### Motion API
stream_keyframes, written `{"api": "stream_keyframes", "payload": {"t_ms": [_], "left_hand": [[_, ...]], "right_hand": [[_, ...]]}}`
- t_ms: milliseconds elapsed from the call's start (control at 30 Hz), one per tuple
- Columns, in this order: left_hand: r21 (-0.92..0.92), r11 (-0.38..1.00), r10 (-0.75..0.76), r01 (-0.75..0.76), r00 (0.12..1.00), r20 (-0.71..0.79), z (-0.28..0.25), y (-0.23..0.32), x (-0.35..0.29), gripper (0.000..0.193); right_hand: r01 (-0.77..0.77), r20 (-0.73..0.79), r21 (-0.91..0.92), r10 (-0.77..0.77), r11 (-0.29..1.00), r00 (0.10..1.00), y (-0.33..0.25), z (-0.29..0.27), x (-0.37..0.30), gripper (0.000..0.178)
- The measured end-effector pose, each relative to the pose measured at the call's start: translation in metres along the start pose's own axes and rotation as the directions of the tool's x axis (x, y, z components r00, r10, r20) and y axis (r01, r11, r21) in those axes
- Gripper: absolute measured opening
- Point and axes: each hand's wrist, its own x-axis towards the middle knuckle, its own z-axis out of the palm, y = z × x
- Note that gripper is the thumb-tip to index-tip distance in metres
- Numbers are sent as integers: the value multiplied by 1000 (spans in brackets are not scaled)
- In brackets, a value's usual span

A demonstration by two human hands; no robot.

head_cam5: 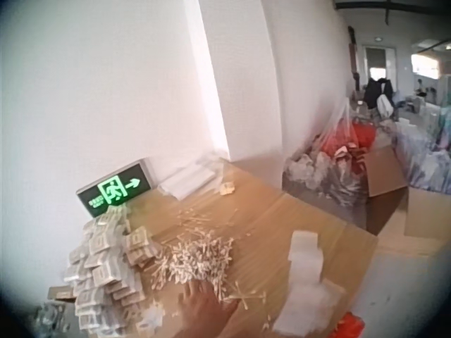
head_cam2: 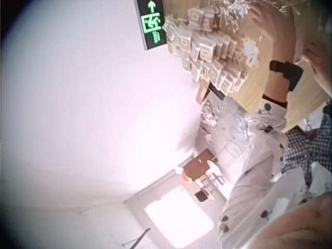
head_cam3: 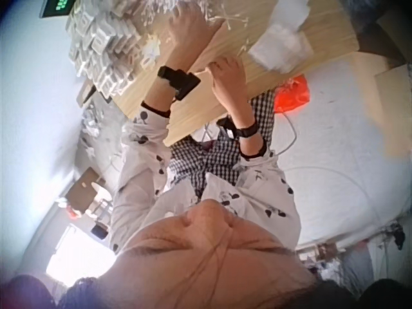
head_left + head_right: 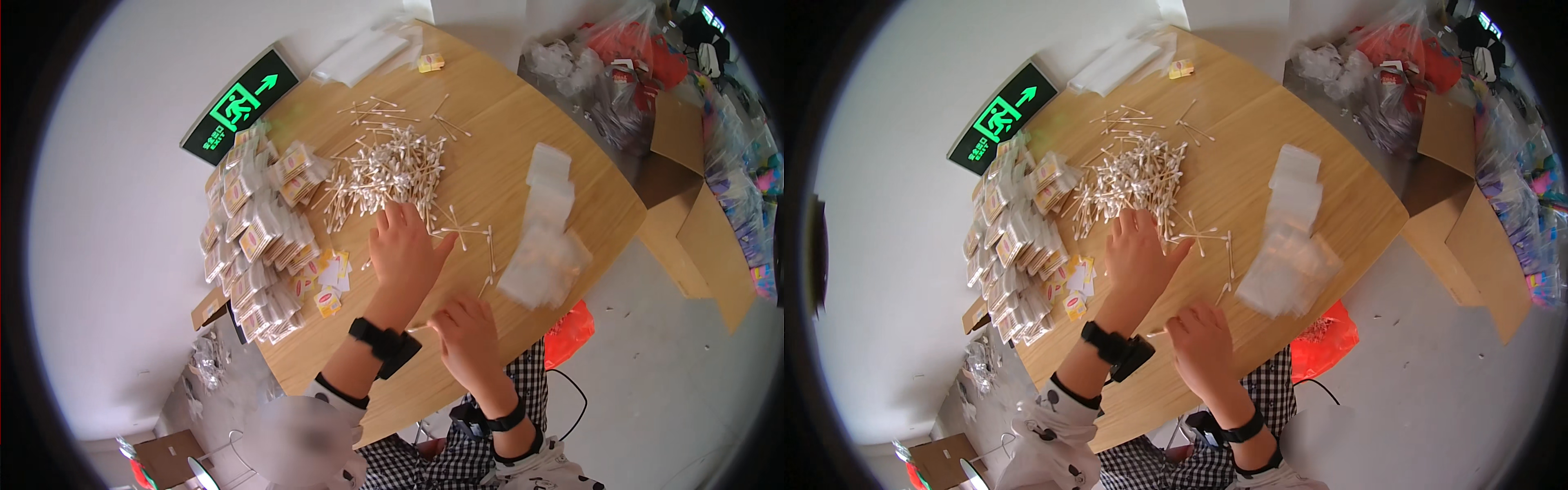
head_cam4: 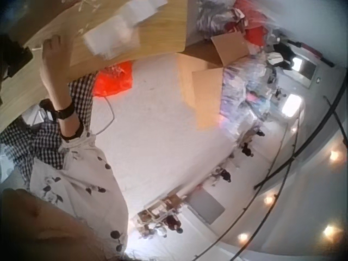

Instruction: Manually align and pack bundles of cotton swabs into small plastic bags.

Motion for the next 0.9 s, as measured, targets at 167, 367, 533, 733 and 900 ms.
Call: {"api": "stream_keyframes", "payload": {"t_ms": [167,367,533,733,900], "left_hand": [[111,987,-106,113,992,-67,25,4,19,46],[-83,996,-45,32,987,-157,28,-8,6,23],[-132,988,56,-80,983,-176,14,-26,-31,16],[-152,982,89,-114,982,-165,-17,-49,-100,14],[-214,976,23,-44,994,-103,-41,-60,-151,15]], "right_hand": [[-77,-40,-64,74,995,996,21,-21,-2,28],[-180,-158,-45,170,983,973,25,-25,1,28],[-150,-126,71,158,986,979,27,-20,-3,28],[-85,-49,181,96,980,994,11,-12,-4,26],[-38,66,218,25,975,998,-11,0,-6,23]]}}
